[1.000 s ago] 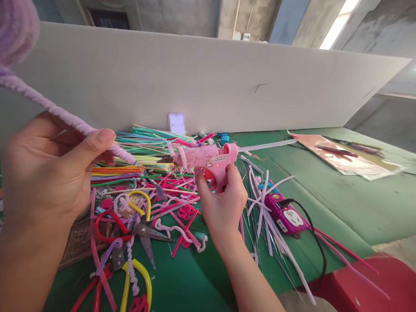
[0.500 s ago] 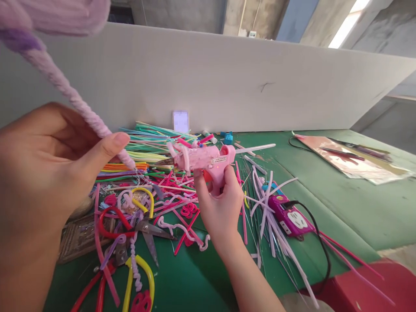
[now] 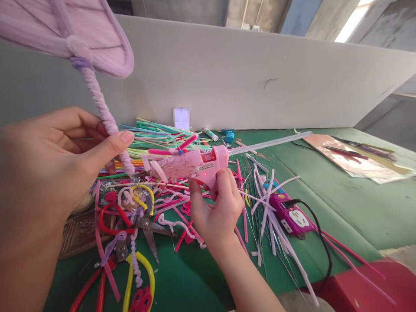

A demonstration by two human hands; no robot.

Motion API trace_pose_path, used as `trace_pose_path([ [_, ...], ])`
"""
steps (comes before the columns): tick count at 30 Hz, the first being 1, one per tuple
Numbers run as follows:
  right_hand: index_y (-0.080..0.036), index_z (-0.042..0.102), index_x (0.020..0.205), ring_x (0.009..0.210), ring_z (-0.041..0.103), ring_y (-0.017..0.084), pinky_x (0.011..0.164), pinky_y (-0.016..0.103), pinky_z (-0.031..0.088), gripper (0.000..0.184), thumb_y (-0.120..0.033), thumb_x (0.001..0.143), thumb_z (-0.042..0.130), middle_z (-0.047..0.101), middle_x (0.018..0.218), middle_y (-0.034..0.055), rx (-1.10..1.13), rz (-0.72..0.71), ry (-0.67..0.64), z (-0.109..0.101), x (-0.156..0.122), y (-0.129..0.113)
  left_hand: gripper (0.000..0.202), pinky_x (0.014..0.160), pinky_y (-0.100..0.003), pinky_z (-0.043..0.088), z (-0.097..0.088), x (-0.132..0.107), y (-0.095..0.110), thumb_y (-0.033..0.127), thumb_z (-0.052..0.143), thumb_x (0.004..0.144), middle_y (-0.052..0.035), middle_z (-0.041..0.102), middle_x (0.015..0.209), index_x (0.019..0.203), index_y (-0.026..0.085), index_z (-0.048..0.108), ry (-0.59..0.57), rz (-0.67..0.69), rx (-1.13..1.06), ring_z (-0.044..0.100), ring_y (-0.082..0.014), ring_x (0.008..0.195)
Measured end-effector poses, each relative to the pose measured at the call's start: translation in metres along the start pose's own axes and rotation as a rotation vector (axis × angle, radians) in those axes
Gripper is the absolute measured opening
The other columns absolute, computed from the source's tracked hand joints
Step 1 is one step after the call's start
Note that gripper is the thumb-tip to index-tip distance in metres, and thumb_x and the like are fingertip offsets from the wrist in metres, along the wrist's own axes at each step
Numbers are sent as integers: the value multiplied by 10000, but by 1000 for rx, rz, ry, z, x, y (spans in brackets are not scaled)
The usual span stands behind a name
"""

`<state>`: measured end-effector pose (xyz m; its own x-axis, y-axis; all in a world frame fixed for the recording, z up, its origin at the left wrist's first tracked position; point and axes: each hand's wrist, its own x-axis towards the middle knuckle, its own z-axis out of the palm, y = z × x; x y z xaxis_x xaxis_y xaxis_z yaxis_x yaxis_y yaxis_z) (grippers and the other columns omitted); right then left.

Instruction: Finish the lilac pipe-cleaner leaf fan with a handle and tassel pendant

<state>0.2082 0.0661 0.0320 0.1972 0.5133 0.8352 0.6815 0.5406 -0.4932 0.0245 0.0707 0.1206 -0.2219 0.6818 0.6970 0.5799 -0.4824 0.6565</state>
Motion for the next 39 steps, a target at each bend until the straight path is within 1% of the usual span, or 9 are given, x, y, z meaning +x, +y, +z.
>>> trace_pose_path([
  [2, -243, 313, 663, 509, 309, 110, 470, 254, 277, 391, -212, 825, 667, 318, 581, -72, -15, -1, 5, 0, 0, 0, 161, 392, -194, 512, 0, 0, -1, 247, 767, 743, 53, 644, 564, 656, 190, 644, -12, 9, 1, 665, -135, 438],
  [10, -242, 321, 667, 507, 312, 112, 462, 255, 285, 379, -199, 822, 665, 325, 578, -70, -18, -13, -1, -1, -1, 0, 160, 413, -203, 519, 1, -1, -2, 243, 752, 761, 50, 659, 586, 662, 189, 638, -34, 6, 4, 679, -137, 467],
  [18, -246, 319, 667, 508, 309, 115, 453, 259, 283, 380, -181, 816, 662, 323, 577, -67, -19, -39, 5, -1, 1, -1, 164, 433, -227, 524, 0, -2, -2, 268, 748, 768, 41, 666, 579, 669, 199, 637, -43, 5, 38, 683, -151, 477],
  [27, -246, 334, 665, 498, 317, 114, 444, 257, 292, 362, -199, 821, 657, 333, 570, -66, -22, -32, 1, -2, 1, -2, 186, 400, -211, 509, 0, 0, -5, 266, 755, 756, 44, 655, 547, 637, 199, 630, -49, 26, 25, 660, -140, 442],
  [35, -243, 324, 664, 503, 316, 113, 449, 252, 292, 379, -192, 819, 666, 334, 574, -65, -21, -38, 9, -2, 1, -1, 186, 396, -175, 505, 1, 0, -4, 244, 769, 744, 48, 656, 523, 627, 188, 636, -49, 5, 21, 652, -122, 427],
  [39, -244, 314, 658, 496, 315, 113, 447, 255, 285, 382, -201, 817, 659, 325, 566, -69, -31, -26, 10, -1, 1, 0, 164, 386, -162, 501, 0, 2, -4, 221, 777, 737, 43, 653, 529, 636, 180, 654, -50, -12, -35, 656, -120, 436],
])
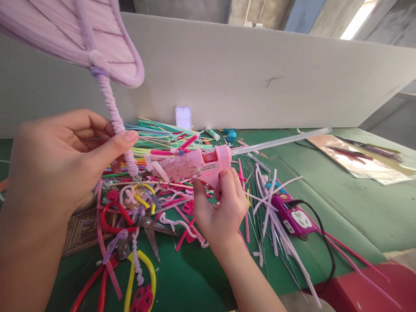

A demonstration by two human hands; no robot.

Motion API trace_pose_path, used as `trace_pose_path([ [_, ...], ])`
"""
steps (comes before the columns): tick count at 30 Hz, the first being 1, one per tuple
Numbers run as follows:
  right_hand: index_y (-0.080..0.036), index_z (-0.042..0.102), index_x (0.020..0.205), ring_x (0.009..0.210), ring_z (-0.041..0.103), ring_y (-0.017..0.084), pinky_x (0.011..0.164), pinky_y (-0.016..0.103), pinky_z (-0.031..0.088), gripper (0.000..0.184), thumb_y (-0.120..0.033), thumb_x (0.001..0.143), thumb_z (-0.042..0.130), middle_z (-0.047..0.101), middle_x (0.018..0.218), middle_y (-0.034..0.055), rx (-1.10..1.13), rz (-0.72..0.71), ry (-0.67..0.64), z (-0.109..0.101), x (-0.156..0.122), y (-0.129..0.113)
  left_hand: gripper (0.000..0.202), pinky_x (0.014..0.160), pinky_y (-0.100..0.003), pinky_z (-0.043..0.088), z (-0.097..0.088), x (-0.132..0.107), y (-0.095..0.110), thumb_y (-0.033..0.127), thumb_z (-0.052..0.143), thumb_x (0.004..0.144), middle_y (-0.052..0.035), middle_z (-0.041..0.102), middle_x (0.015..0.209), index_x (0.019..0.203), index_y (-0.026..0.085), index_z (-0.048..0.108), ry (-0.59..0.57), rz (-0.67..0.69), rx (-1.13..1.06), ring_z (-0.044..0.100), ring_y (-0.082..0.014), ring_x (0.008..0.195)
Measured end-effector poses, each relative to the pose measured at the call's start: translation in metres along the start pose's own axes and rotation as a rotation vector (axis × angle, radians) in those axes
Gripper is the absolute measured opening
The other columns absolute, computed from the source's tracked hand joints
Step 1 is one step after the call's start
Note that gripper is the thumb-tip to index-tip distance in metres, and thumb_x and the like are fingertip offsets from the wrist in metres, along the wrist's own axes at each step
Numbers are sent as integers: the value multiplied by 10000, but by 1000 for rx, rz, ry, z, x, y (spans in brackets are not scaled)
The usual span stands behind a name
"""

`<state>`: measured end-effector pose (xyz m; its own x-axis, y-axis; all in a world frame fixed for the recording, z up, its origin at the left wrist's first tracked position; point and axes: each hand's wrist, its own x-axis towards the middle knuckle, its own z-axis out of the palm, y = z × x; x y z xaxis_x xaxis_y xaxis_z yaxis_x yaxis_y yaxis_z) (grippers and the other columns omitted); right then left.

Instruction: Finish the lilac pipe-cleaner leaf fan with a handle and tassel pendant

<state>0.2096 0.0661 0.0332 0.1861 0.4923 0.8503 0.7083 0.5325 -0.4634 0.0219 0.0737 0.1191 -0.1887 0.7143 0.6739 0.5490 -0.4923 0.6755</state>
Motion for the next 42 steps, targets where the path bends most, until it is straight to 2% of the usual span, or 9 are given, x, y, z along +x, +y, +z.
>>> trace_pose_path([
  [8, -250, 298, 634, 486, 325, 112, 453, 252, 287, 396, -289, 816, 647, 341, 562, -66, 7, 113, -64, 3, 2, -1, 156, 353, -147, 487, -1, 4, -3, 206, 801, 720, 37, 630, 519, 638, 162, 676, -43, -90, -252, 588, -82, 380],
  [13, -238, 392, 611, 485, 392, 130, 485, 263, 313, 358, -422, 800, 633, 446, 569, -38, -197, 338, -461, 12, 8, 23, 177, 313, -157, 449, -4, 6, -5, 245, 820, 682, 26, 632, 502, 618, 171, 673, -40, -153, -255, 576, -99, 363],
  [18, -157, 608, 789, 704, 598, 243, 622, 326, 431, 280, -429, 855, 615, 634, 762, 99, -460, 360, -761, 19, 2, 47, 203, 315, -173, 458, -7, 5, -3, 273, 821, 685, 26, 632, 490, 612, 181, 656, -33, -127, -201, 592, -120, 359],
  [22, -53, 635, 1102, 1004, 604, 365, 793, 455, 478, 404, -394, 885, 622, 638, 1081, 244, -494, 279, -618, 15, 0, 32, 214, 326, -187, 458, -11, 4, -4, 274, 804, 691, 14, 630, 468, 588, 188, 638, -66, -131, -147, 595, -132, 362],
  [25, -123, 605, 1225, 1054, 602, 309, 846, 449, 509, 380, -352, 922, 602, 631, 1141, 180, -239, 11, -420, 9, 4, 7, 219, 319, -204, 445, -15, 6, -3, 300, 810, 667, -5, 644, 480, 588, 193, 636, -122, -214, -122, 586, -140, 365],
  [29, -210, 610, 1196, 933, 630, 212, 795, 355, 546, 286, -208, 912, 641, 652, 1006, 88, 121, -366, -257, 4, 16, -23, 197, 342, -201, 437, -17, 13, 5, 239, 781, 667, -13, 625, 462, 554, 182, 630, -276, -467, -236, 558, -121, 360],
  [33, -220, 578, 1266, 1100, 583, 255, 929, 427, 528, 371, -208, 904, 654, 630, 1170, 118, 119, -515, -251, 9, 38, -33, 198, 354, -196, 407, -17, 22, 17, 213, 743, 683, -8, 564, 439, 518, 164, 645, -476, -625, -378, 501, -89, 358],
  [37, -170, 528, 1353, 1282, 509, 268, 1048, 450, 482, 421, -198, 937, 588, 603, 1336, 132, 108, -578, -336, 20, 61, -28, 200, 362, -217, 403, -21, 28, 28, 240, 743, 675, 4, 538, 424, 512, 177, 645, -656, -631, -354, 493, -100, 348],
  [42, -213, 673, 1157, 1241, 593, 234, 1077, 457, 461, 317, -89, 953, 463, 746, 1142, 29, 91, -662, -307, 23, 69, -22, 308, 363, -226, 414, -29, 27, 42, 277, 750, 696, 24, 490, 359, 457, 208, 569, -819, -603, -317, 561, -150, 363],
])
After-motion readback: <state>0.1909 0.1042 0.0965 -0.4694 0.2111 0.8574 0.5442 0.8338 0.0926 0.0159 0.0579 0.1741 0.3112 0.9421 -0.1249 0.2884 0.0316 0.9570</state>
